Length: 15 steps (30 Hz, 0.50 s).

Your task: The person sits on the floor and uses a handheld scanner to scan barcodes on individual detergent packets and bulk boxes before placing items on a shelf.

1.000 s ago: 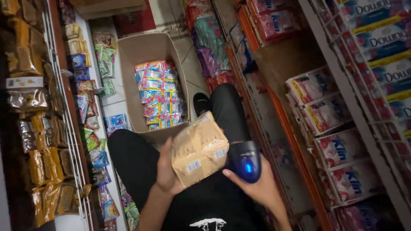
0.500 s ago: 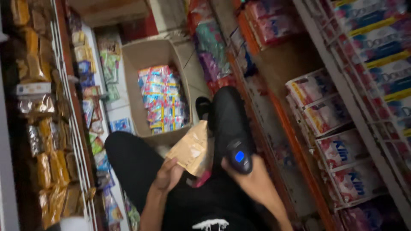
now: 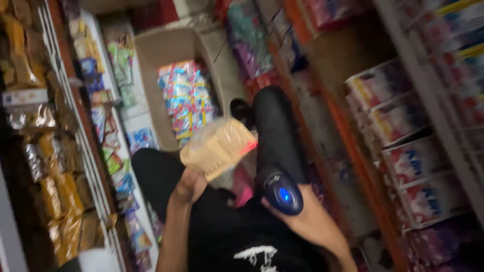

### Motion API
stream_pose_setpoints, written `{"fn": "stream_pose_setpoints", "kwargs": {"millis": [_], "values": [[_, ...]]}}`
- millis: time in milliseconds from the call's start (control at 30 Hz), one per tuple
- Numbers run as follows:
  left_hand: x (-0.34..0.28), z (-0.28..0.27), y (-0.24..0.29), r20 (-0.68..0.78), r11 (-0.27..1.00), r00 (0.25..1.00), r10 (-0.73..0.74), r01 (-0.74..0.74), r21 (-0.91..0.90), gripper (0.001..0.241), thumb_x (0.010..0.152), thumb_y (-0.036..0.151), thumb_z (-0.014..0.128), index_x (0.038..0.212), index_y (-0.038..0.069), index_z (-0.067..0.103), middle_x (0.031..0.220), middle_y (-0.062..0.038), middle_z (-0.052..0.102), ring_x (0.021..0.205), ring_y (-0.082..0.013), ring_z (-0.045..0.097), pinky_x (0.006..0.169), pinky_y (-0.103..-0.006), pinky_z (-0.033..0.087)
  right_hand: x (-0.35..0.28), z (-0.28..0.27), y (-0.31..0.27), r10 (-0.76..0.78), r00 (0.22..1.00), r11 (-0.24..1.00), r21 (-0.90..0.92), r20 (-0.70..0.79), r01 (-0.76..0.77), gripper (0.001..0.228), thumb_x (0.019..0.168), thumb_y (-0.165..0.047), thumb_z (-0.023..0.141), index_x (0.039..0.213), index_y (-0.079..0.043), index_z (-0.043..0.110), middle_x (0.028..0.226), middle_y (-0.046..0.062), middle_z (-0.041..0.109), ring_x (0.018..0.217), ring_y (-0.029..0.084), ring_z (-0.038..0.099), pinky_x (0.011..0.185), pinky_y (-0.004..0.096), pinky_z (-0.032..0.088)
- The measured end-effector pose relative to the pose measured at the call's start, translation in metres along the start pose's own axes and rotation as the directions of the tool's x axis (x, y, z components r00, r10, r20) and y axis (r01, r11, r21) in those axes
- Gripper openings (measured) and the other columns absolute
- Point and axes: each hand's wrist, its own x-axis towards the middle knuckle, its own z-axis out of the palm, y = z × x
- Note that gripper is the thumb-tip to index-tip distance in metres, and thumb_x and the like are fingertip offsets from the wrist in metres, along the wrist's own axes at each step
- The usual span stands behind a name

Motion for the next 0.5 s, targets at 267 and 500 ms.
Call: {"fn": "stream_pose_setpoints", "kwargs": {"millis": [267,500], "values": [[0.013,0.008,0.001,-0.01,0.984,1.0,-0.008,0.006,-0.18,0.099,0.091,0.047,0.074,0.161,-0.002,0.024,0.162,-0.016,0.039,0.152,-0.0338,0.037,0.126,-0.0533,0.027,-0.002,0.007,-0.007,-0.057,0.998,0.998,-0.026,-0.015,0.057,0.022,0.078,-0.019,0.085,0.077,-0.001,0.073,0.062,0.006,0.073,0.055,0.015,0.065,0.055,0.033,0.052],[0.014,0.029,0.0,0.012,0.993,0.997,-0.076,0.077,-0.092,0.1,0.09,0.052,0.073,0.161,0.0,0.025,0.164,-0.014,0.037,0.154,-0.0302,0.035,0.13,-0.0483,0.025,0.003,0.011,-0.009,-0.11,0.987,0.991,-0.064,0.113,0.118,0.021,0.079,-0.016,0.083,0.084,0.001,0.071,0.066,0.004,0.071,0.058,0.009,0.063,0.054,0.03,0.051]]}}
